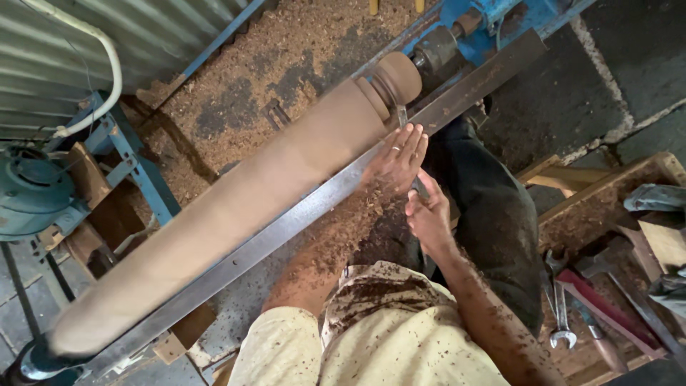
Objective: The person shapes a rotating wooden cylinder on a lathe using a chisel and a gouge, then smooths the surface with sandpaper. The person holds the tools against the spinning wood to carve grooves and contours, then switches to sanding the finished shape.
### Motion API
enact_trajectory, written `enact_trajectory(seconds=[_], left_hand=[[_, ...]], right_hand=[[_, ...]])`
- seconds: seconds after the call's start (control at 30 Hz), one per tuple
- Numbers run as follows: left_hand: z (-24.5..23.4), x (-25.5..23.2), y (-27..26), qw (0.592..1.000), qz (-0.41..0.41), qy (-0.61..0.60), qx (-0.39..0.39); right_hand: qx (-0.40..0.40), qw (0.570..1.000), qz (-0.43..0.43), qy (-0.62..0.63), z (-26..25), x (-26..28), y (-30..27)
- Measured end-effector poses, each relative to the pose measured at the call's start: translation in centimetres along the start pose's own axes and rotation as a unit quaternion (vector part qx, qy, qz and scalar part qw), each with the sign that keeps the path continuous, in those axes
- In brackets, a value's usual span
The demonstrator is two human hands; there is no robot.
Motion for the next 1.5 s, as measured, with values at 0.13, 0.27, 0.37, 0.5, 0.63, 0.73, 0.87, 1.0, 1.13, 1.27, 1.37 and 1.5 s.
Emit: enact_trajectory(seconds=[0.13,0.27,0.37,0.5,0.63,0.73,0.87,1.0,1.13,1.27,1.37,1.5], left_hand=[[-0.5,0.1,0.0,1.0,0.015,-0.01,-0.009],[-0.7,-0.1,-0.2,0.999,0.027,0.017,-0.016],[-0.9,-0.3,-0.2,0.999,0.042,0.024,-0.003],[-1.1,-0.5,0.1,0.999,0.042,0.008,-0.015],[-0.8,-0.7,0.3,0.998,0.059,0.011,0.014],[-0.5,-0.8,0.7,0.998,0.043,0.019,0.038],[0.1,-1.1,1.1,0.999,0.006,0.001,0.048],[0.6,-1.3,1.3,0.999,0.008,0.012,0.031],[1.0,-1.6,1.5,0.999,0.005,0.02,0.027],[1.0,-1.8,2.0,0.999,-0.003,0.022,0.022],[0.9,-2.0,2.2,1.0,-0.011,0.02,0.011],[0.8,-2.3,2.2,0.999,-0.004,0.036,-0.02]], right_hand=[[0.007,1.0,0.004,-0.016,-0.2,0.8,-0.3],[0.012,0.999,0.017,-0.037,-0.8,1.3,-0.7],[0.019,0.998,0.005,-0.064,-1.1,1.8,-0.6],[0.012,0.995,0.023,-0.094,-2.4,1.8,-0.1],[0.026,0.994,0.034,-0.097,-3.5,1.8,0.4],[0.034,0.991,0.041,-0.12,-4.3,2.2,0.6],[0.054,0.989,0.049,-0.128,-5.5,3.1,0.9],[0.067,0.987,0.057,-0.136,-6.6,3.8,1.3],[0.094,0.985,0.054,-0.134,-7.6,4.4,1.6],[0.102,0.981,0.059,-0.151,-8.4,5.1,2.4],[0.114,0.978,0.06,-0.163,-9.1,5.5,2.9],[0.129,0.972,0.061,-0.187,-10.3,6.1,3.3]])
Point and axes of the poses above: each hand's wrist, its own y-axis towards the middle knuckle, its own z-axis out of the palm, x = y × z, the point moved 4 cm from there along y, towards the middle knuckle, and after that the axes turned 10 degrees about -y, right-handed, at the moved point
